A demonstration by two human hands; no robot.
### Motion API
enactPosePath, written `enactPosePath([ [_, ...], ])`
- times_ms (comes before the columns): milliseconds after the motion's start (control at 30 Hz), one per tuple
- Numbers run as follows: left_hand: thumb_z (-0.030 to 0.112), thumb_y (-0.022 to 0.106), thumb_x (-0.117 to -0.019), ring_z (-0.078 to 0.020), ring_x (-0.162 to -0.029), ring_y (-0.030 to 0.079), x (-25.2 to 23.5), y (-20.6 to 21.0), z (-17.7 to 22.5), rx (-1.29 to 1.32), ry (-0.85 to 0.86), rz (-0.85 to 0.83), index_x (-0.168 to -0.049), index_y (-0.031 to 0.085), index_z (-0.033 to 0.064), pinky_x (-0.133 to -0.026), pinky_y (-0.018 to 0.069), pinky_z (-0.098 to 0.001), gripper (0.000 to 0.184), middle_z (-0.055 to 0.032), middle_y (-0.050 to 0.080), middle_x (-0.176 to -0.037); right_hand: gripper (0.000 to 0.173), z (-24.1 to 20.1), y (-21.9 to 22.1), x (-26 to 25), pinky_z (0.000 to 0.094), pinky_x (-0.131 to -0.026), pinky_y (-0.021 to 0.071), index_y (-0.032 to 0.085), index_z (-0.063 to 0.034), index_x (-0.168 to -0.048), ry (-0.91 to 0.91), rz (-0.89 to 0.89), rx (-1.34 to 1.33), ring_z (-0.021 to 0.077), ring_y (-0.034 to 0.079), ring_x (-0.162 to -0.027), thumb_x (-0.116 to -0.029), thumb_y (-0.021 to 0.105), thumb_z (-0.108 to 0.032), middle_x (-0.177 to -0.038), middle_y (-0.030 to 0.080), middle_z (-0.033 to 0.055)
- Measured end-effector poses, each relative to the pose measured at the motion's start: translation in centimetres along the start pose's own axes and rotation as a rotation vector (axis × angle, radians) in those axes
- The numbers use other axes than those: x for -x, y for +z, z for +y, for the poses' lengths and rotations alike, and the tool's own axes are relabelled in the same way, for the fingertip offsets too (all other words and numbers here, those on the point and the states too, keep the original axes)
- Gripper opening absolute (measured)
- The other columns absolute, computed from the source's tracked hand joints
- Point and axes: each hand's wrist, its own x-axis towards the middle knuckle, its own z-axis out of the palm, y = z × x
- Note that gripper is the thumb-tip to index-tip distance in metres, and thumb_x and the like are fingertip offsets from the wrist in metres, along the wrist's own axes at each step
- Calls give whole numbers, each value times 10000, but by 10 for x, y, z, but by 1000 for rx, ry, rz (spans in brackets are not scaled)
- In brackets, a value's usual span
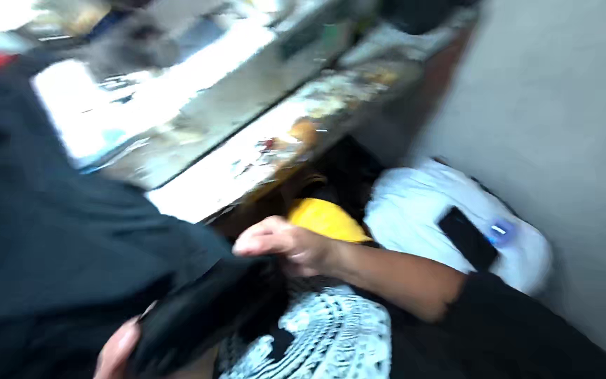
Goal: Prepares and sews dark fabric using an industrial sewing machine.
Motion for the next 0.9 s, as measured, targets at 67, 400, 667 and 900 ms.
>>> enactPosePath([
  [67,360,679,-933,30,-731,676,-15,11,3,62,78,89,-947,799,246,-647,562,-162,166,108,748,-853,226,6,-8,-6,162,-722,514,677,-183,-815,27,-4,146,-44,607,-776,-996,551,-129,-817,655,-114],
  [400,175,676,-973,17,-864,660,-7,-1,1,-116,211,125,-1078,754,186,-809,556,-175,131,102,718,-929,120,1,-17,-3,157,-813,568,723,-241,-1065,-233,49,357,-7,676,-895,-955,707,-195,-982,714,-90],
  [667,189,741,-923,26,-885,566,9,19,6,-666,608,286,-1119,768,175,-803,486,-112,198,52,597,-929,232,-1,-1,12,123,-920,441,767,-232,-1189,-695,62,1143,-15,559,-1013,-961,723,-233,-998,609,-41],
  [900,155,613,-1006,-25,-1033,661,-34,25,16,-184,503,347,-1002,740,152,-903,560,-216,127,54,705,-1065,170,-17,0,2,274,-1094,417,724,-222,-1122,-965,128,1431,84,570,-1201,-1041,613,-322,-1142,661,6],
])
